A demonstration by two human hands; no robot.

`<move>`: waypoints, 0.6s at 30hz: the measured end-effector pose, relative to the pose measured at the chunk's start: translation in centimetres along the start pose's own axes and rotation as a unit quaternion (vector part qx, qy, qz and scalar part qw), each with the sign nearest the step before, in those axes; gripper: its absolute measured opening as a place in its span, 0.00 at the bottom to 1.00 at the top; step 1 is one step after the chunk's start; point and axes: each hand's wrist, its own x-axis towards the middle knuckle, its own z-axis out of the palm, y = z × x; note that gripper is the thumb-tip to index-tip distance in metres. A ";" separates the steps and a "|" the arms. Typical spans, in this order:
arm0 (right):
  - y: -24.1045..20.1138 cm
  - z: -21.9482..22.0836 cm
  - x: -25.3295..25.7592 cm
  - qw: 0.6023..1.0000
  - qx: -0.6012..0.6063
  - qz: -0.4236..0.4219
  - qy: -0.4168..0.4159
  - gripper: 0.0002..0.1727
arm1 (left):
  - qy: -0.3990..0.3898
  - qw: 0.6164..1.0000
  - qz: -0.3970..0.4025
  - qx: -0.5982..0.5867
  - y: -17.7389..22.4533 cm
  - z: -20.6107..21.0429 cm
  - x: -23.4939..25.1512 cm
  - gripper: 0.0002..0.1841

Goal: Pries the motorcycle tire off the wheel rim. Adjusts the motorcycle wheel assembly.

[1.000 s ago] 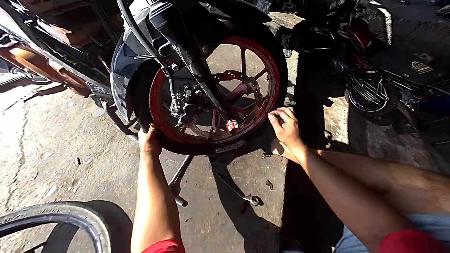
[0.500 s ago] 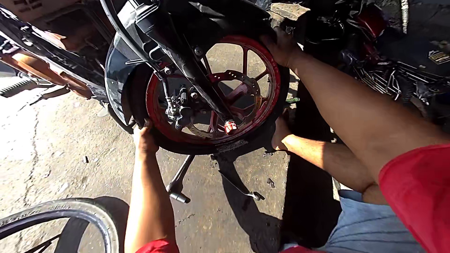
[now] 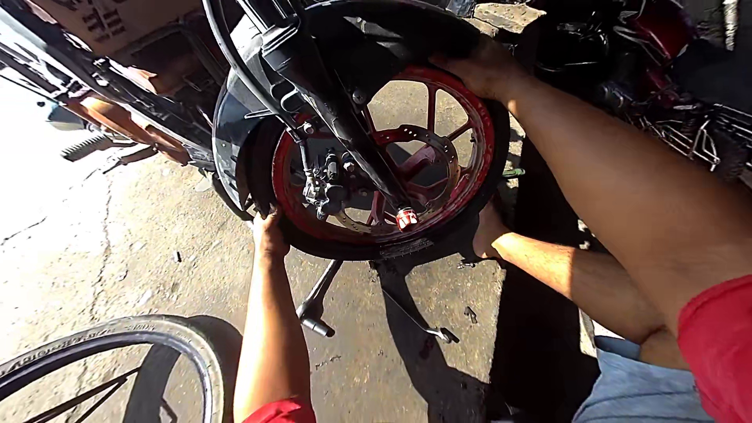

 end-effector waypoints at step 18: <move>-16.0 17.6 -18.3 0.763 -0.215 -0.548 -0.267 0.18 | 0.090 0.922 -0.054 -0.372 -16.0 8.9 -10.5 0.20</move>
